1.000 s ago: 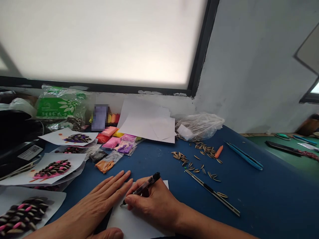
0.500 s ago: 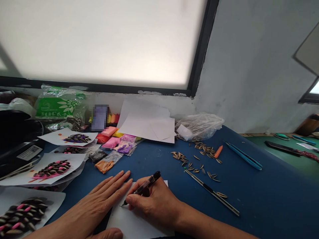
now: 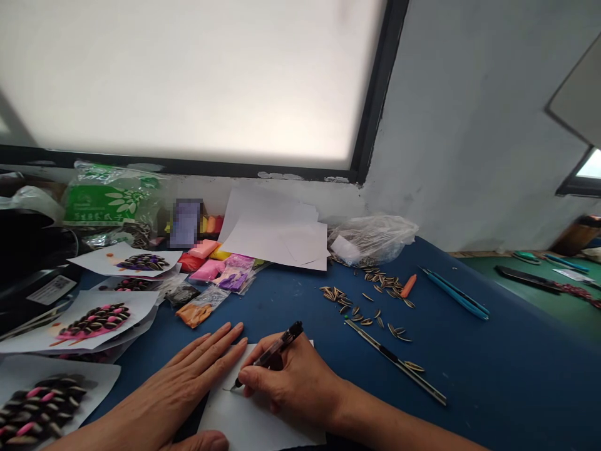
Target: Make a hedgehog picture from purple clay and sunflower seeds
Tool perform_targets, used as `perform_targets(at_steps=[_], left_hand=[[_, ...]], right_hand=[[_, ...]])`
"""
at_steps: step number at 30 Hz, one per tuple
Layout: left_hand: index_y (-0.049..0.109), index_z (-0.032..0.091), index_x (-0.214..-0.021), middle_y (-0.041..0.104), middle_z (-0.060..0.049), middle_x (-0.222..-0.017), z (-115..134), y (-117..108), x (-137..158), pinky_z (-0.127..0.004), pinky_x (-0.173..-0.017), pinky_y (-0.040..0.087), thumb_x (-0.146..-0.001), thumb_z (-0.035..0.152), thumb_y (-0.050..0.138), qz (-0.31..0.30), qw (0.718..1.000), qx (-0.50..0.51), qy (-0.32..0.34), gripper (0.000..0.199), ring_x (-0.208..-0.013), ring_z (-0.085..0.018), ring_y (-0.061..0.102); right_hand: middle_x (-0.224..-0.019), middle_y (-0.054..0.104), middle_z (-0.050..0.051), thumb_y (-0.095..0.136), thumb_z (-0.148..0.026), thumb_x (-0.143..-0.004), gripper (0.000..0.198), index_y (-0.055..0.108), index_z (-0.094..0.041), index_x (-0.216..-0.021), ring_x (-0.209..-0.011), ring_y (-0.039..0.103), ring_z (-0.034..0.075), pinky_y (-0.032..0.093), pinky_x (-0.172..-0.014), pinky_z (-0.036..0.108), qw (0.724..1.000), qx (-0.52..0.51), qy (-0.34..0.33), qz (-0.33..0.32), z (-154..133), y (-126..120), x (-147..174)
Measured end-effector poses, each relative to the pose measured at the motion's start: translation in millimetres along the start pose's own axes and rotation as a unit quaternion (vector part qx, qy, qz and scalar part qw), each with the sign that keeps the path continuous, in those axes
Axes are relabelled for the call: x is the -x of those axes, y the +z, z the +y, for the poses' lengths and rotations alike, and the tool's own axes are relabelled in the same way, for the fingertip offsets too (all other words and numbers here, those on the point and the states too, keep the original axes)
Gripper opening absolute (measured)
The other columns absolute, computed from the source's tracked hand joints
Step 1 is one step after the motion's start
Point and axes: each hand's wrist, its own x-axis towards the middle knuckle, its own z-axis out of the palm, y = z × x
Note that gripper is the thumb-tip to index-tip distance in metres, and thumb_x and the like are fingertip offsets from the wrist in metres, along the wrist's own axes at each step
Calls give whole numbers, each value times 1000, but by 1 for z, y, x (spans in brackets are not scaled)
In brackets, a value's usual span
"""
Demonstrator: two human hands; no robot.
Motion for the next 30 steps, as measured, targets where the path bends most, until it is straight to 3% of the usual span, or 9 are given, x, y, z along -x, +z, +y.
perform_targets(at_steps=[14, 22, 30], left_hand=[[19, 35, -151, 18, -3, -158, -5, 4, 1, -46, -118, 26, -89, 64, 55, 16, 1000, 7, 11, 77, -145, -32, 26], [24, 29, -151, 19, -6, -157, 0, -1, 3, -46, -118, 25, -89, 66, 53, 2, 1000, 3, -3, 78, -144, -32, 27], [25, 33, -151, 23, -6, -156, -1, 1, 2, -46, -117, 27, -87, 65, 56, 11, 1000, 3, 3, 77, -144, -31, 28]], right_hand=[[-66, 66, -1, 69, -28, -79, 14, 66, -14, -79, -49, 49, 7, 41, -43, 17, 1000, 4, 9, 19, -3, 0, 4], [-70, 68, 0, 72, -32, -77, 19, 68, -14, -85, -54, 54, 9, 41, -42, 16, 999, -16, 3, 27, -2, 1, 3], [-70, 66, -1, 71, -23, -74, 6, 72, -17, -76, -53, 52, 9, 40, -45, 19, 998, 39, -23, 34, -2, 7, 2]])
